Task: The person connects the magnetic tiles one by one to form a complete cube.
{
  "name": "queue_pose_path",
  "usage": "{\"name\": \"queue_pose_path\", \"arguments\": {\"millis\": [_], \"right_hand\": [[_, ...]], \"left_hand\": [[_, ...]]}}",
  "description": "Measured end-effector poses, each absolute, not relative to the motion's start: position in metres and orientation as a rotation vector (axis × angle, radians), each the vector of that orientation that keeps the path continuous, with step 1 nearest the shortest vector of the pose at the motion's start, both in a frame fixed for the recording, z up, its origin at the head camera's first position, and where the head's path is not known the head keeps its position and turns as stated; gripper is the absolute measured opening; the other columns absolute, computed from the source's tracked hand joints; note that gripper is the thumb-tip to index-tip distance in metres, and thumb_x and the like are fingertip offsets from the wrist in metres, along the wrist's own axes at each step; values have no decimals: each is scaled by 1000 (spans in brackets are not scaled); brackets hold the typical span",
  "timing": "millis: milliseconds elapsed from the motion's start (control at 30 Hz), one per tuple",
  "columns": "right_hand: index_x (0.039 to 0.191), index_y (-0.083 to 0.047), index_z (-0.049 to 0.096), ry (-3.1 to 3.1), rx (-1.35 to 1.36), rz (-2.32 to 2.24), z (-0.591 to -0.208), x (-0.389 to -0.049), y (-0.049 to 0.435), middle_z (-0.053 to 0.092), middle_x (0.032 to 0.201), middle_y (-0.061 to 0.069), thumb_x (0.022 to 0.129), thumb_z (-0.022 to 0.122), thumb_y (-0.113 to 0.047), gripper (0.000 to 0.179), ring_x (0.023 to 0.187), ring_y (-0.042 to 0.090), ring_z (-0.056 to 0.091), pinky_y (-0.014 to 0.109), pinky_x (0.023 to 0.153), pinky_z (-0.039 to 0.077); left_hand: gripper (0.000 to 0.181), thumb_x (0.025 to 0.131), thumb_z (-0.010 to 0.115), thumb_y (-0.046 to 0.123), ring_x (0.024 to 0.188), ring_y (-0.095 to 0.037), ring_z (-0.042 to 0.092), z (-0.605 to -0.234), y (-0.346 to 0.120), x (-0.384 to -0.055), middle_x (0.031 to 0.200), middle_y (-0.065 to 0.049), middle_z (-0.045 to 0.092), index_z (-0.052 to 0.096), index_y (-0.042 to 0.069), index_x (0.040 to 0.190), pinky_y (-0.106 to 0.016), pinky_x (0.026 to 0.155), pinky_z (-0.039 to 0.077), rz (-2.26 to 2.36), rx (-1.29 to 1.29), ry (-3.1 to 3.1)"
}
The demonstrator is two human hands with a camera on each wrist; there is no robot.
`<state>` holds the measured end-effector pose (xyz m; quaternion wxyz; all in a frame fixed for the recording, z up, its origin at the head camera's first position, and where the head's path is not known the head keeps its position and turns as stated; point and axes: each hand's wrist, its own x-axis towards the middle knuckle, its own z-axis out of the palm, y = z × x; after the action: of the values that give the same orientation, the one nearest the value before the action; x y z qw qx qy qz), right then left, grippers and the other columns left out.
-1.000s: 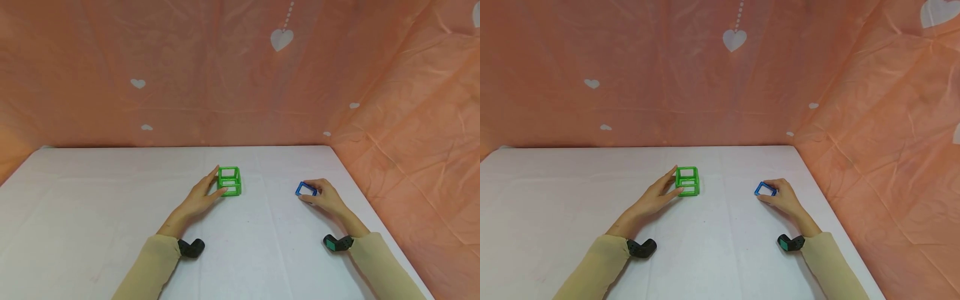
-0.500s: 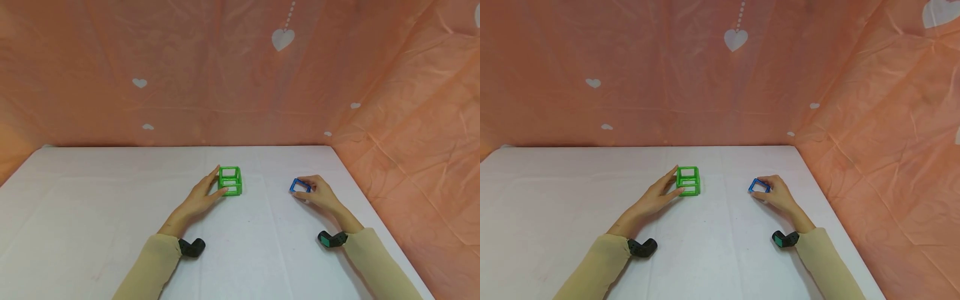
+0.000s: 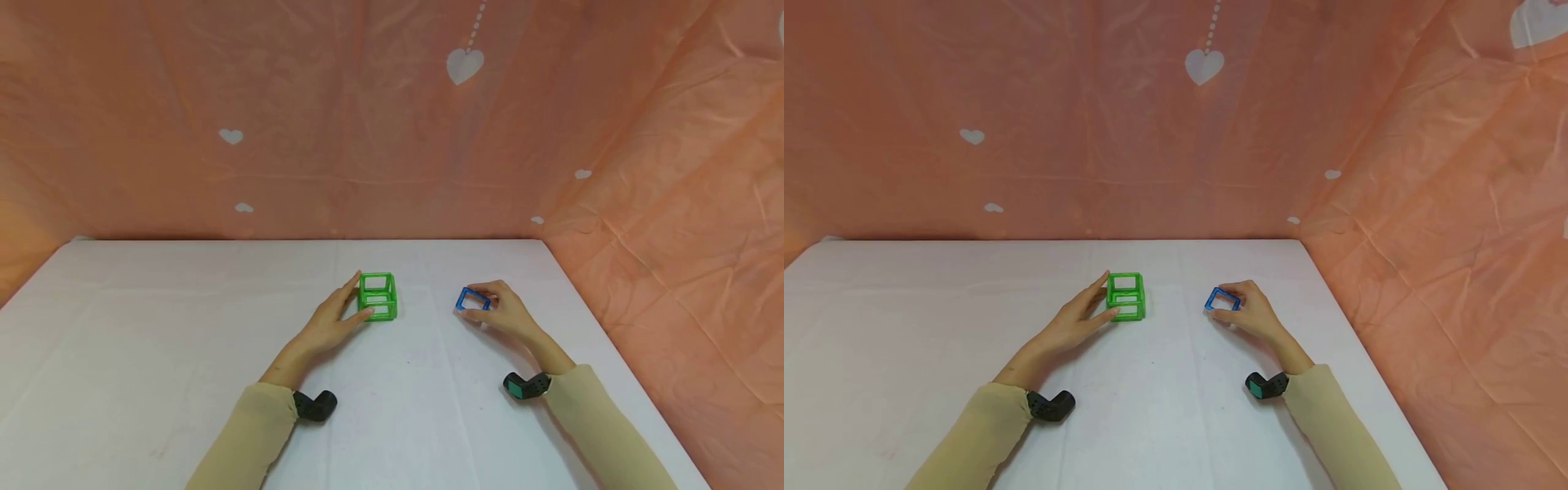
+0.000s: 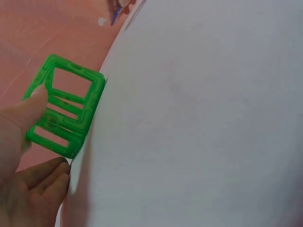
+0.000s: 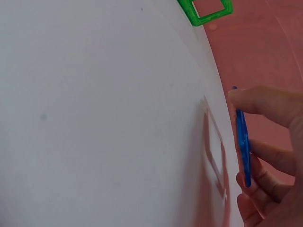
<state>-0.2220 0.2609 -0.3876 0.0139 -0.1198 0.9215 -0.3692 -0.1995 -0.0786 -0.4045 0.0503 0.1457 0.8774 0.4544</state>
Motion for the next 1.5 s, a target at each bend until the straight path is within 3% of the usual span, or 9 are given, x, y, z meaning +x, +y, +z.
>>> {"name": "queue_pose_path", "arguments": {"millis": [700, 1133, 1500], "right_hand": [[122, -2, 63, 2856, -420, -1195, -385, -228, 234, 55, 117, 17, 76, 80, -20, 53, 109, 30, 52, 47, 94, 43], [121, -4, 65, 2893, -502, -1174, -381, -229, 223, 58, 112, 16, 75, 80, -21, 52, 103, 28, 52, 40, 86, 43], [122, -2, 64, 2907, -598, -1196, -376, -234, 215, 57, 113, 18, 75, 80, -18, 51, 99, 28, 52, 46, 89, 45]], "left_hand": [[78, 95, 60, 30, 140, -39, 31, -406, -78, -200, 144, -21, 43, 14, 12, 155, -56, 114, 23, 1363, 454, 2683], [78, 95, 60, 30, 141, -39, 30, -405, -79, -198, 145, -22, 42, 14, 12, 155, -56, 114, 23, 1375, 457, 2674], [77, 95, 59, 29, 140, -39, 29, -405, -79, -197, 145, -23, 41, 14, 10, 155, -56, 113, 23, 1383, 467, 2677]]}}
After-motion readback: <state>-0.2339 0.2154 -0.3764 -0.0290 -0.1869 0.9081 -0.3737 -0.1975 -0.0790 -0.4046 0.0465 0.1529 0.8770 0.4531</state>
